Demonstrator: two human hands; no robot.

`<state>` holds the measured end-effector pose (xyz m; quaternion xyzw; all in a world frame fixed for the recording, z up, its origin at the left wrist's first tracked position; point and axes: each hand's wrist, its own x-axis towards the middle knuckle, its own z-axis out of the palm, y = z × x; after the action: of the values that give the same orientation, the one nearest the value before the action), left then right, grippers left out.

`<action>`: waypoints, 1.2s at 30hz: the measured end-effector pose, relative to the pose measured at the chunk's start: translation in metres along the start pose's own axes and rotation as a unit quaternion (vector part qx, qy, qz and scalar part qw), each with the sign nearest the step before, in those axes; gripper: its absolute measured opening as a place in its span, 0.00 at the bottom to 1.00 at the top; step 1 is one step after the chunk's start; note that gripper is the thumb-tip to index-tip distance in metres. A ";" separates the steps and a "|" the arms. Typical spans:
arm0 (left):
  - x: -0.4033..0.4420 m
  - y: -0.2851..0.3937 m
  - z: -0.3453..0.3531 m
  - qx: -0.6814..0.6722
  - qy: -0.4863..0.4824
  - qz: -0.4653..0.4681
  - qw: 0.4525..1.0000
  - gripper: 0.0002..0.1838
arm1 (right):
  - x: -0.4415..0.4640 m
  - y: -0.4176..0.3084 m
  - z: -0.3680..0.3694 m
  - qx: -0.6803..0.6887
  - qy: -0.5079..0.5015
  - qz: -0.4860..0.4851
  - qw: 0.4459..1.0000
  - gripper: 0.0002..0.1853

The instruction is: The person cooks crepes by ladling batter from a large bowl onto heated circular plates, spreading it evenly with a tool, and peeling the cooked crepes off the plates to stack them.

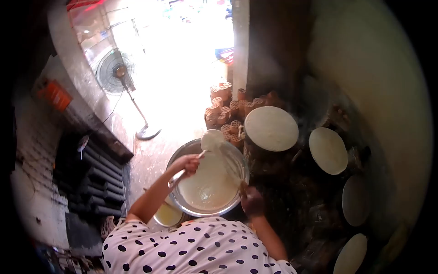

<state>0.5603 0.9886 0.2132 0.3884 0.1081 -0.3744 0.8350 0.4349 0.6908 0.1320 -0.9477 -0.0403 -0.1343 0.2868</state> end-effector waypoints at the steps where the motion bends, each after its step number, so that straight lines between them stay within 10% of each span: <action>1: -0.003 -0.009 0.020 0.067 -0.004 0.031 0.997 0.13 | -0.014 0.015 0.000 0.063 0.050 -0.008 0.997 0.22; 3: -0.003 -0.041 0.057 0.183 -0.008 0.099 0.978 0.18 | -0.066 0.068 0.016 0.102 0.086 0.052 0.990 0.25; 8: 0.127 -0.104 0.115 -0.037 -0.078 -0.204 0.975 0.14 | -0.114 0.093 -0.069 -0.044 0.039 0.252 0.966 0.24; 15: 0.237 -0.257 0.252 0.334 -0.179 -0.083 0.922 0.19 | -0.205 0.202 -0.113 -0.046 0.263 0.315 0.911 0.26; 20: 0.375 -0.371 0.362 -0.104 -0.104 -0.556 0.818 0.11 | -0.324 0.279 -0.098 -0.045 0.278 0.486 0.827 0.21; 22: 0.377 -0.389 0.428 0.084 -0.220 -0.463 0.855 0.10 | -0.382 0.297 -0.119 -0.180 0.291 0.453 0.823 0.18; 24: 0.382 -0.406 0.466 0.266 -0.319 -0.336 0.845 0.10 | -0.407 0.300 -0.140 -0.253 0.015 0.612 0.750 0.18; 26: 0.393 -0.431 0.510 0.386 -0.366 -0.219 0.818 0.12 | -0.396 0.323 -0.202 -0.303 0.291 0.551 0.721 0.19; 27: 0.405 -0.449 0.529 0.419 -0.378 -0.216 0.797 0.14 | -0.373 0.331 -0.244 -0.432 0.195 0.515 0.714 0.19; 32: 0.458 -0.543 0.597 0.429 -0.377 -0.257 0.780 0.13 | -0.312 0.428 -0.319 -0.298 0.362 0.474 0.745 0.23; 34: 0.490 -0.585 0.596 0.410 -0.388 -0.259 0.784 0.12 | -0.293 0.451 -0.322 -0.214 0.194 0.640 0.712 0.23; 36: 0.518 -0.612 0.589 0.388 -0.400 -0.259 0.789 0.11 | -0.296 0.457 -0.303 -0.195 0.240 0.640 0.704 0.23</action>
<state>0.4223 0.0226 0.0187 0.4528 -0.2935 -0.7087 0.4544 0.1510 0.1430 0.0488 -0.7164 0.6728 -0.1466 0.1123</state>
